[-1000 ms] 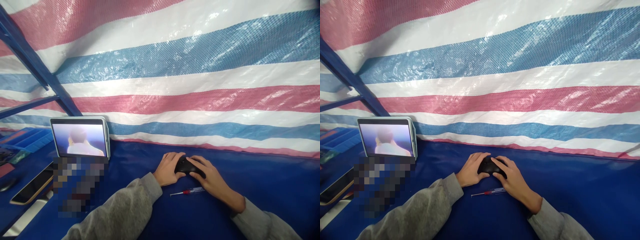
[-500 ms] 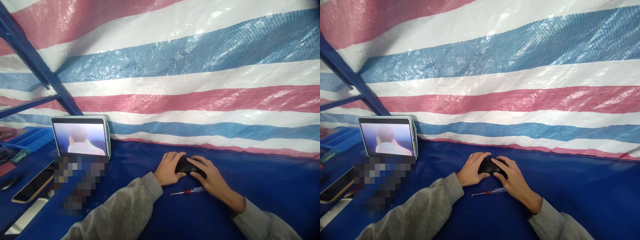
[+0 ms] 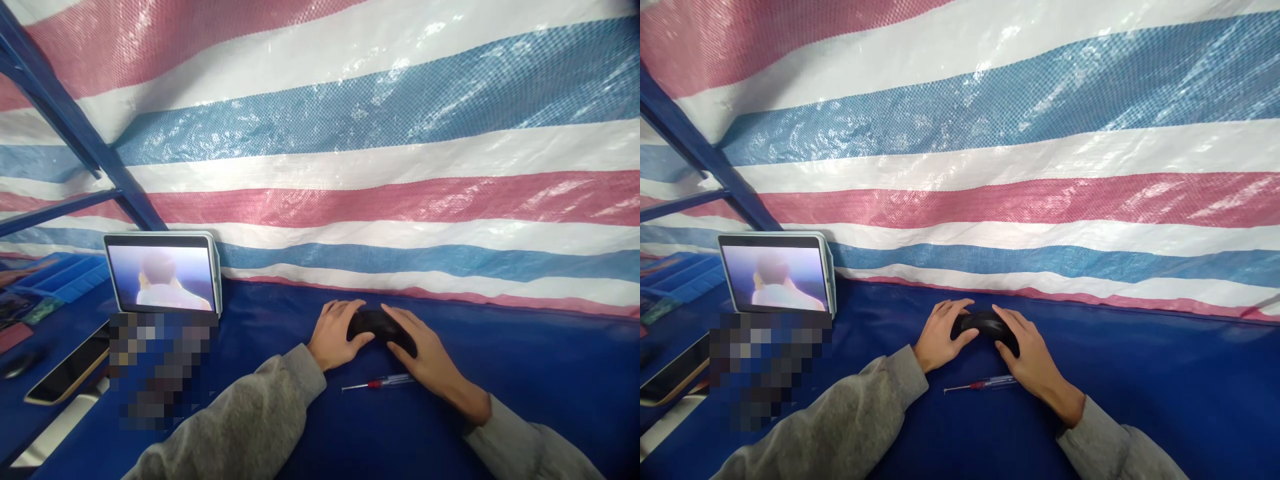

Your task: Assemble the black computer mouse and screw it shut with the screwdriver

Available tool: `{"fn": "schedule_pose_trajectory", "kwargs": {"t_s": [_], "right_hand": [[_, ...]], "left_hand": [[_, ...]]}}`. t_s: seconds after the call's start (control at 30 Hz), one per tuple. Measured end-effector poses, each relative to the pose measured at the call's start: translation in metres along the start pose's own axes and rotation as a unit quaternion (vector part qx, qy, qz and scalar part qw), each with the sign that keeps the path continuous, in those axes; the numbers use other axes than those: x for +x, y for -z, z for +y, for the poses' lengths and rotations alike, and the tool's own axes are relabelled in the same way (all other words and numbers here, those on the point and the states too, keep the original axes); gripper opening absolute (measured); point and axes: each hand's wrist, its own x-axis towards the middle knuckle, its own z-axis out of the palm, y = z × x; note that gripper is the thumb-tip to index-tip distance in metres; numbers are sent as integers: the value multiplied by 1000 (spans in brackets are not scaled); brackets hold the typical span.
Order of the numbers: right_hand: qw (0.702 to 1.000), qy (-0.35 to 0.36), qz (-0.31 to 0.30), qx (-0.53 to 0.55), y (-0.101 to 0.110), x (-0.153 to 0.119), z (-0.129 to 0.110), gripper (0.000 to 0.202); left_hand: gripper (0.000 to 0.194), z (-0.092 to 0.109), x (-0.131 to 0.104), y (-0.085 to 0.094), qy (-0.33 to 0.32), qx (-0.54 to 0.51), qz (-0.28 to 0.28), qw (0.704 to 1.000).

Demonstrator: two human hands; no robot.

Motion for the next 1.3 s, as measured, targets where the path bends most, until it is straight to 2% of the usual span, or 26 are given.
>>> {"fn": "schedule_pose_trajectory", "kwargs": {"t_s": [0.13,0.23,0.4,0.47,0.57,0.6,0.63,0.7,0.73,0.8,0.87,0.97,1.1,1.23,1.3], "right_hand": [[998,-50,25,12,1,2,0,47],[997,-76,25,5,2,3,-4,45],[998,-61,18,-7,2,4,-8,41],[998,-44,42,-28,4,5,-9,39],[992,-16,108,-66,18,7,-16,30],[993,1,96,-68,24,8,-21,25],[997,20,37,-59,31,9,-26,21],[987,45,-139,-68,42,9,-37,7],[977,46,-187,-87,45,8,-41,7],[962,42,-232,-138,47,5,-46,16],[954,45,-244,-172,45,2,-48,19],[954,55,-245,-163,45,1,-48,17],[964,34,-242,-109,66,15,-60,10],[980,1,-185,-74,96,43,-79,15],[988,-9,-135,-72,107,54,-84,17]], "left_hand": [[35,-1,1,1,26,-2,41,999],[32,0,0,2,4,5,54,999],[38,2,-1,3,-99,25,-2,995],[39,1,-1,2,-108,31,-21,993],[41,0,-1,1,-84,27,-25,996],[41,-1,-1,1,-76,23,-24,997],[41,-1,-1,1,-72,19,-23,997],[40,-2,-2,1,-67,8,-20,998],[40,-2,-1,1,-65,2,-19,998],[37,-2,-1,1,-60,-9,-18,998],[35,-1,-1,2,-56,-18,-18,998],[32,1,0,4,-54,-37,-16,998],[36,4,-2,8,-54,-103,27,993],[40,6,-3,11,-55,-151,71,984],[39,6,-3,11,-48,-151,77,984]]}}
